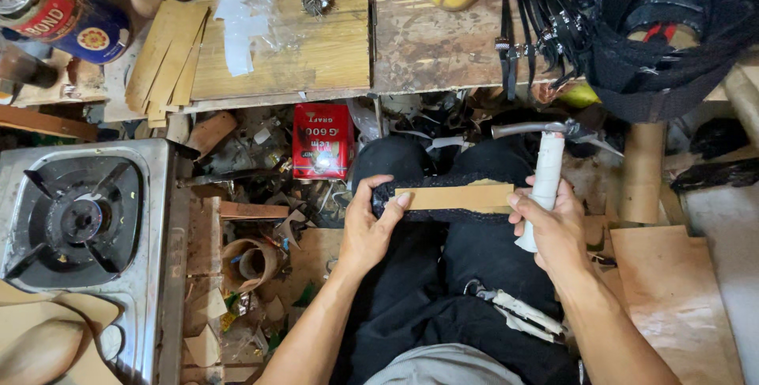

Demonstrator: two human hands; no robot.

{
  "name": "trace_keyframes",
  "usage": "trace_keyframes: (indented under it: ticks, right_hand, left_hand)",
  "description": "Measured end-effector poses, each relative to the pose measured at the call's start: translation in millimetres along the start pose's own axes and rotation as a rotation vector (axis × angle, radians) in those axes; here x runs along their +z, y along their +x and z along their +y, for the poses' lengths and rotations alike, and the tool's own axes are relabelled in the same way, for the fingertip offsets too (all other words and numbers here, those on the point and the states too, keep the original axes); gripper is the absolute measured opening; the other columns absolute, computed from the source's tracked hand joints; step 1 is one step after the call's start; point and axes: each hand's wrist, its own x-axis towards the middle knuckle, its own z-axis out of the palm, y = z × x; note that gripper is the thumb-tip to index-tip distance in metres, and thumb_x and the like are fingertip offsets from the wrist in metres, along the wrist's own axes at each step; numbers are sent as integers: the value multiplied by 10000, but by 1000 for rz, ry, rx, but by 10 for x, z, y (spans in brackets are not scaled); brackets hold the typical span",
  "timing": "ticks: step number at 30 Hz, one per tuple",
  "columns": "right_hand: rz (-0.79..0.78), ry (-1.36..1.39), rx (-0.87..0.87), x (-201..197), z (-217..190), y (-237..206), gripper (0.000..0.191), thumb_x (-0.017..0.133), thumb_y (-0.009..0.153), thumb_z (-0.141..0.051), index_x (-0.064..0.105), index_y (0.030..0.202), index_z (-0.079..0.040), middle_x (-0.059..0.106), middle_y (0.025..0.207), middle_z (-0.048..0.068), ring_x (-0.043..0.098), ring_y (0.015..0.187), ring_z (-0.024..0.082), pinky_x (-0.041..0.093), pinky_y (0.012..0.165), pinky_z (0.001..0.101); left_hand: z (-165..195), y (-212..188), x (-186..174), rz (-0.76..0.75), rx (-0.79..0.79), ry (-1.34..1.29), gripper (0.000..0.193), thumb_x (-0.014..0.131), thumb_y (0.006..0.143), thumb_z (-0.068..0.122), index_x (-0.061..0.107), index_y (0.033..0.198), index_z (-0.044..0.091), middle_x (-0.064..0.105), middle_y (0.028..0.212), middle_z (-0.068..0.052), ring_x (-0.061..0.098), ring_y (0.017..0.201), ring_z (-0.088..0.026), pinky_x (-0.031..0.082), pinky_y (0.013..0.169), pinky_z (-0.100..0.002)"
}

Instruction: The person trims the edges of a black sandal sole with a knife, then uses a hammer to press the sole onto a wooden insole. They attach a black strap to the sandal and continue hammering to secure the components.

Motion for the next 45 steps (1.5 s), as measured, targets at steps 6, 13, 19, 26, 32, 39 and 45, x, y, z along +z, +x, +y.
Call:
trace_keyframes:
  ticks: [6, 13, 19, 26, 32, 39, 45]
  right_hand:
    - [-16, -34, 15, 19, 10, 29, 488, 740, 835, -3, 504, 1260, -30, 638, 939, 78, 606, 612, 104, 476, 461, 255]
    - [48, -291, -151, 125, -210, -216, 395, 690, 963, -85, 541, 1315, 17, 612, 821, 85, 557, 597, 108, 464, 506, 271]
    - [-68, -177, -829, 134, -572, -909, 222, 593, 1058, -222, 562, 1175, -36, 635, 889, 60, 635, 693, 103, 554, 643, 223]
    - [-158, -993, -598, 165, -170, -847, 390, 783, 834, -232, 721, 1159, -26, 750, 861, 179, 723, 750, 286, 562, 659, 374]
    - [-47, -266, -504, -156, 34, -1094, 280, 722, 950, -229, 626, 1168, -82, 719, 848, 97, 686, 690, 202, 573, 662, 331]
    - [78, -416, 42, -89, -195, -988, 475, 722, 873, -177, 595, 1320, -76, 600, 732, 59, 529, 547, 143, 449, 476, 308]
    - [248, -1184, -946, -171, -178, -1052, 298, 666, 863, -246, 539, 1091, -102, 588, 781, 139, 582, 680, 287, 472, 611, 370]
  left_hand:
    - [-66, 25, 4, -41, 10, -144, 393, 735, 935, 221, 588, 1236, 15, 670, 938, -9, 581, 870, -71, 503, 799, -246]
    - [-107, 68, 26, 46, -33, -75, 358, 749, 892, 186, 606, 1171, 13, 649, 848, -17, 546, 770, -75, 492, 698, -243]
    - [-162, 130, 86, 50, -21, -70, 339, 757, 905, 176, 602, 1162, 19, 616, 851, 6, 522, 773, -57, 469, 680, -228]
    - [-161, 107, 124, 26, -36, -170, 346, 751, 899, 187, 580, 1156, 31, 614, 869, 7, 522, 770, -63, 460, 671, -232]
    - [-139, 69, 69, 50, 33, -24, 340, 749, 911, 200, 593, 1159, 27, 592, 853, 5, 521, 778, -70, 469, 682, -237]
    - [-112, 80, 97, 21, -34, -161, 352, 727, 906, 167, 570, 1182, 14, 663, 850, -11, 597, 767, -73, 502, 697, -234]
    - [-97, 92, 107, 9, -52, -197, 338, 725, 922, 143, 572, 1189, 2, 658, 839, -15, 585, 751, -75, 491, 686, -238]
